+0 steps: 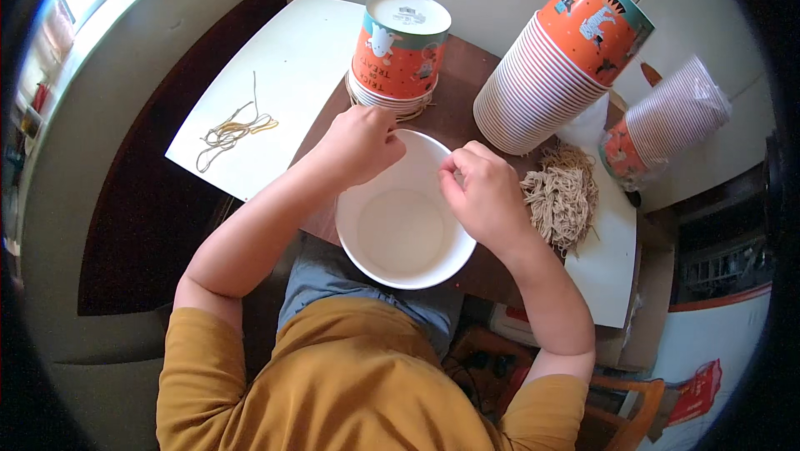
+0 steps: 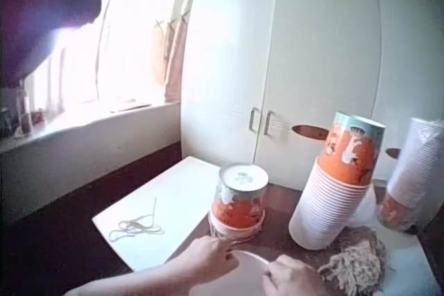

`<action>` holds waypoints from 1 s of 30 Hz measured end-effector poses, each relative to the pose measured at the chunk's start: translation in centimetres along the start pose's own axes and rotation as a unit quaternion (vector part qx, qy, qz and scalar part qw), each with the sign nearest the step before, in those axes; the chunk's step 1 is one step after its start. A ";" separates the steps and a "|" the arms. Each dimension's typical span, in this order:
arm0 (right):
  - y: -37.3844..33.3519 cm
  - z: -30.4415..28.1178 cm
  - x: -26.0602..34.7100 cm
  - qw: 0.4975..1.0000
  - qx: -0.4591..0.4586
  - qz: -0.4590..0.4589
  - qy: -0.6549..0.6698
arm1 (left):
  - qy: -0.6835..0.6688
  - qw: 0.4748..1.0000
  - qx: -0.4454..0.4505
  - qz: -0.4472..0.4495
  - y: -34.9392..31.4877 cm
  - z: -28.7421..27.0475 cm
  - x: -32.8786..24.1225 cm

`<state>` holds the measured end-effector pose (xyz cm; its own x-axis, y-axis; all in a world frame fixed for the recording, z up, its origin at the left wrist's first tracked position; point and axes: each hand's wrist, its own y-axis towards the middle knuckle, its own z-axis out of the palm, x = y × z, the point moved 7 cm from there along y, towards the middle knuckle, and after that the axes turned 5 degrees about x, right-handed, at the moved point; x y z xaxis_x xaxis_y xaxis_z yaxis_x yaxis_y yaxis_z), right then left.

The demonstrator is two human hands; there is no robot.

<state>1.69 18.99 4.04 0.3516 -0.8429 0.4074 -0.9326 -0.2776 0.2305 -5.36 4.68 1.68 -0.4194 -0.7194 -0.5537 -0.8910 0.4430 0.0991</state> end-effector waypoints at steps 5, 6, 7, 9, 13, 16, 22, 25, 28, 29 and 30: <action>0.0 0.1 -1.9 1.000 0.001 0.013 0.010 | -0.105 0.993 0.057 0.025 -0.2 0.9 0.3; 0.1 0.1 -2.0 1.000 0.002 0.017 0.011 | -0.135 0.988 0.061 0.037 -0.3 1.0 0.4; 0.1 0.1 -2.2 1.000 0.003 0.022 0.012 | -0.135 0.988 0.060 0.037 -0.4 1.0 0.5; 0.1 0.1 -2.1 1.000 -0.007 0.006 0.006 | -0.130 0.989 0.050 0.049 -0.5 0.9 0.4; -0.1 0.1 -2.2 1.000 -0.028 -0.007 -0.002 | -0.148 0.987 0.057 -0.001 -0.7 0.3 0.3; -0.2 0.2 -2.2 1.000 -0.027 -0.003 -0.001 | -0.148 0.985 0.075 -0.042 -0.8 0.3 0.9; -0.2 0.2 -2.1 0.999 -0.030 -0.013 -0.006 | -0.195 0.972 0.107 -0.071 -0.9 0.8 1.5; -0.2 0.2 -2.2 0.999 -0.036 -0.018 -0.004 | -0.237 0.963 0.111 -0.067 -1.0 1.1 1.7; -0.2 0.2 -2.1 0.999 -0.041 -0.017 0.000 | -0.261 0.955 0.119 -0.068 -0.9 1.6 2.1; -0.2 0.3 -2.1 0.999 -0.041 -0.017 0.001 | -0.280 0.949 0.124 -0.073 -0.9 1.8 2.4; -0.2 0.3 -2.0 0.999 -0.044 -0.020 -0.001 | -0.299 0.942 0.129 -0.078 -0.9 2.0 2.6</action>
<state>1.11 20.64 2.92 0.3877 -0.8330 0.3948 -0.9074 -0.2694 0.3226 -5.30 3.54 -1.51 -0.0448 -0.3901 -0.9197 -0.8298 0.5272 -0.1832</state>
